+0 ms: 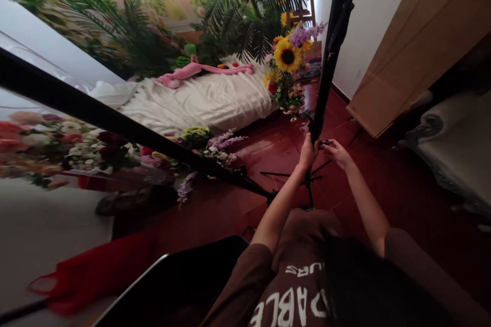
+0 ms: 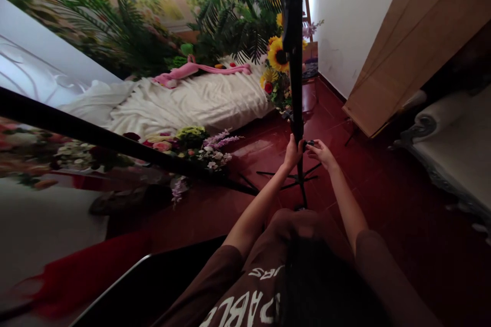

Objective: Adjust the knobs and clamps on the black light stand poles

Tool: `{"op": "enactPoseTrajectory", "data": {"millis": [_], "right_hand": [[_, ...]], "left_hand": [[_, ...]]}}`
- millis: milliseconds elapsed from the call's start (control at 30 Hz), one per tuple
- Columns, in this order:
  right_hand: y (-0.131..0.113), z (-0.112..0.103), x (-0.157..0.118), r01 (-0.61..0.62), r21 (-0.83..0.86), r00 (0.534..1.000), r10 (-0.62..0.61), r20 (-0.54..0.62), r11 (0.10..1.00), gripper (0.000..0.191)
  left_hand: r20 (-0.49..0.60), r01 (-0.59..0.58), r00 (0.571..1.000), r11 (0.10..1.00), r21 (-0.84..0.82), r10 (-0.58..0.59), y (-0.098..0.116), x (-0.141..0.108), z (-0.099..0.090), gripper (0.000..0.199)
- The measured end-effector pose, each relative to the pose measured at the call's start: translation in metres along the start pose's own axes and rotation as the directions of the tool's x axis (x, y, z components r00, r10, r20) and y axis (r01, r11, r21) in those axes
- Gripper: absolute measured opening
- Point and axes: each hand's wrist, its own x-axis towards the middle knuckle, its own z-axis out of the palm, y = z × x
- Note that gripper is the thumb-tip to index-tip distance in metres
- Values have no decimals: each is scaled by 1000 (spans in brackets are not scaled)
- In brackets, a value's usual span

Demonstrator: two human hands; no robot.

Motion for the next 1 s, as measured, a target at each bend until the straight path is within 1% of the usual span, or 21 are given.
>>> {"op": "enactPoseTrajectory", "data": {"millis": [133, 300, 400, 500, 533, 600, 667, 700, 767, 833, 900, 1000], "right_hand": [[3, -3, 2, -1, 37, 1000, 1, -14, 999, 53], [5, -10, 12, 73, -8, 997, -73, -11, 997, 47], [7, -11, 21, 114, -32, 993, -115, -21, 993, 44], [9, -7, 30, 163, -39, 981, -166, -100, 986, 28], [10, -5, 33, 182, -37, 973, -186, -136, 983, 26], [9, -2, 38, 207, -57, 957, -215, -197, 977, 29], [4, 2, 40, 218, -121, 939, -242, -245, 968, 28], [-2, 4, 40, 239, -170, 925, -277, -258, 956, 26], [-19, 9, 37, 333, -266, 884, -398, -247, 905, 26], [-46, 19, 30, 470, -333, 821, -543, -177, 818, 29], [-78, 33, 20, 594, -336, 762, -645, -55, 731, 37], [-121, 63, 6, 710, -335, 688, -713, 136, 620, 60]], "left_hand": [[-15, -6, 1000, 1000, -5, 5, -1, 0, 1, 23], [-20, -7, 1000, 1000, -11, 7, -1, -1, 2, 25], [-28, -10, 1000, 1000, -8, 10, -1, -1, 3, 26], [-24, -12, 1000, 1000, -5, 12, -2, -1, 3, 25], [-22, -13, 1000, 1000, -5, 13, -2, -1, 3, 25], [-19, -15, 1000, 1000, -6, 14, -3, -1, 3, 24], [-18, -16, 1000, 1000, -3, 16, -4, -1, 3, 25], [-20, -16, 1000, 1000, -1, 16, -4, -1, 2, 25], [-22, -17, 1000, 1000, -1, 17, -4, -1, 2, 27], [-22, -13, 1000, 1000, -5, 13, -3, -1, 3, 28], [-23, 0, 1000, 1000, -9, 0, -2, -1, 3, 29], [-35, 19, 999, 1000, -5, -19, 1, -1, 3, 30]]}}
